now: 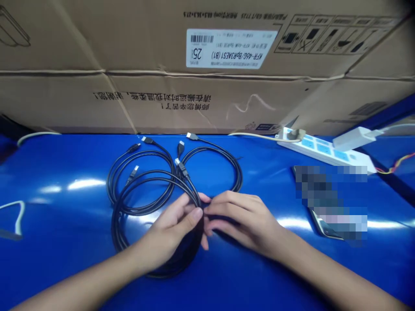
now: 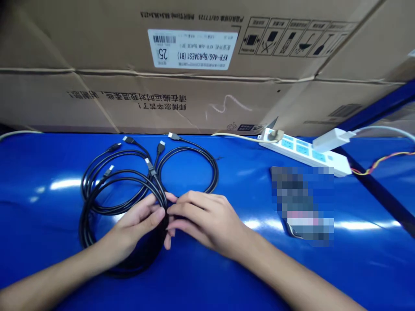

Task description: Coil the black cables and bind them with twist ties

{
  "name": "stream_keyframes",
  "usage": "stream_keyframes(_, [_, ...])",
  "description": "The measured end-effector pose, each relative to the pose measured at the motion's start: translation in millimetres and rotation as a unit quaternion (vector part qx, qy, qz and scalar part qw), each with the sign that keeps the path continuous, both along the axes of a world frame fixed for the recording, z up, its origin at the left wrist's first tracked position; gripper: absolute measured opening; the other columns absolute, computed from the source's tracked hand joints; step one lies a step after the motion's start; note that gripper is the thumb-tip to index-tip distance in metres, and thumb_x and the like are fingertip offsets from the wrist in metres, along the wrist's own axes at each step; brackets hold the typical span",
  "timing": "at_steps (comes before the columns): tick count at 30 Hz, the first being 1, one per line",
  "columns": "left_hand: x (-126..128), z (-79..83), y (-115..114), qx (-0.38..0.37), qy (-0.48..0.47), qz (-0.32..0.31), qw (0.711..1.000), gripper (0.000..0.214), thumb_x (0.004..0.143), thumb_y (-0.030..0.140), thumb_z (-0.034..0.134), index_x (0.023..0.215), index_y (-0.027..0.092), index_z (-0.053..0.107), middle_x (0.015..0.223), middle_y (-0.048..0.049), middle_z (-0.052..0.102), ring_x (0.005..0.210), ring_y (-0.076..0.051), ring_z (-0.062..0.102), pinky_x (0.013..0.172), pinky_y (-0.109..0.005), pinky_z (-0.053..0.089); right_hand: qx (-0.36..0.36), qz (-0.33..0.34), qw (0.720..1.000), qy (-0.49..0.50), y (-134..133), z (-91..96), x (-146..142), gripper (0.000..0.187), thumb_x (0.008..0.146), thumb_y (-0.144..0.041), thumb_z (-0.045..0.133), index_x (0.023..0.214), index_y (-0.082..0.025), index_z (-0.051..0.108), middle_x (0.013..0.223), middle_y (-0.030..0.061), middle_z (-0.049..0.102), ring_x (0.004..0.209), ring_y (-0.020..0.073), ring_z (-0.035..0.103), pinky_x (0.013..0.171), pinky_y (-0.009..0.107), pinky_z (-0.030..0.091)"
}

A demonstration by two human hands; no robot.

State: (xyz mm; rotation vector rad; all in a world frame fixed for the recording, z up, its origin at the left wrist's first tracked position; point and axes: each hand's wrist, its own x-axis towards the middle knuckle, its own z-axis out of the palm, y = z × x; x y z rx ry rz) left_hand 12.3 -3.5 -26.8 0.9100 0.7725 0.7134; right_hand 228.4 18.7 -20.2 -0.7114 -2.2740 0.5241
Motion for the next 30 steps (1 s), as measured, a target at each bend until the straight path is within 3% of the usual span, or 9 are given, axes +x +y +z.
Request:
stream_keyframes(5, [1.7,-3.8,1.6,0.010,0.026,-0.004,1.000,0.041,0.099,0.045,0.059,0.130,0.020,0.051,0.079,-0.0014,0.072,0.071,-0.018,0.070,0.077,-0.032,0.053,-0.003,-0.012,0.999,-0.044,1.0,-2.2,0.7,0.015,0.104,-0.021,0.055,0.102,-0.020,0.070,0.095,0.0056,0.074,0.083,0.0161,0.071,0.071,0.025,0.056])
stream_keyframes(10, [3.7,-2.4,3.6,0.010,0.050,-0.016,0.999,0.036,0.096,0.045,0.064,0.117,0.019,0.055,0.077,-0.0015,0.074,0.069,-0.019,0.072,0.073,-0.031,0.054,0.056,-0.009,0.987,-0.150,2.1,-3.8,-0.5,0.023,0.106,-0.027,0.052,0.092,-0.017,0.068,0.091,0.0089,0.074,0.079,0.0212,0.069,0.069,0.032,0.054])
stream_keyframes(13, [3.0,0.8,3.3,0.016,0.071,-0.028,0.997,0.033,0.097,0.044,0.063,0.119,0.020,0.056,0.074,0.0000,0.074,0.072,-0.018,0.073,0.074,-0.029,0.053,0.005,-0.004,0.991,-0.132,2.0,-5.0,-2.1,0.023,0.105,-0.031,0.053,0.090,-0.018,0.066,0.087,0.0069,0.073,0.079,0.0202,0.070,0.071,0.031,0.055])
stream_keyframes(18, [2.7,2.4,4.2,0.008,0.083,-0.023,0.996,0.054,0.098,0.047,0.061,0.141,0.020,0.043,0.079,-0.0016,0.077,0.067,-0.019,0.074,0.074,-0.031,0.055,-0.065,-0.019,0.997,-0.035,1.6,-6.6,-4.0,0.009,0.101,-0.022,0.057,0.102,-0.021,0.065,0.094,0.0058,0.075,0.088,0.0176,0.071,0.076,0.027,0.054])
stream_keyframes(23, [4.1,1.1,2.7,0.008,0.084,-0.037,0.996,0.054,0.096,0.051,0.062,0.136,0.018,0.047,0.079,-0.0033,0.076,0.066,-0.019,0.073,0.071,-0.032,0.055,-0.069,-0.033,0.997,-0.010,0.2,-6.3,-6.7,0.009,0.097,-0.020,0.061,0.088,-0.020,0.065,0.077,0.0010,0.069,0.066,0.0134,0.063,0.061,0.022,0.047])
stream_keyframes(27, [4.8,2.2,0.5,-0.001,0.088,-0.025,0.996,0.051,0.095,0.051,0.063,0.131,0.019,0.046,0.074,-0.0014,0.075,0.063,-0.018,0.071,0.068,-0.031,0.054,0.045,-0.130,0.990,-0.032,12.9,6.9,11.3,0.016,0.096,-0.017,0.057,0.080,-0.020,0.062,0.071,-0.0005,0.064,0.060,0.0133,0.059,0.057,0.023,0.044])
stream_keyframes(30, [4.9,2.8,0.2,0.004,0.099,-0.024,0.995,0.047,0.096,0.052,0.061,0.128,0.021,0.046,0.074,-0.0001,0.074,0.062,-0.017,0.070,0.069,-0.031,0.053,0.094,-0.276,0.950,-0.115,30.5,22.5,40.1,0.012,0.095,-0.019,0.059,0.084,-0.019,0.064,0.079,0.0035,0.069,0.067,0.0175,0.064,0.060,0.026,0.045])
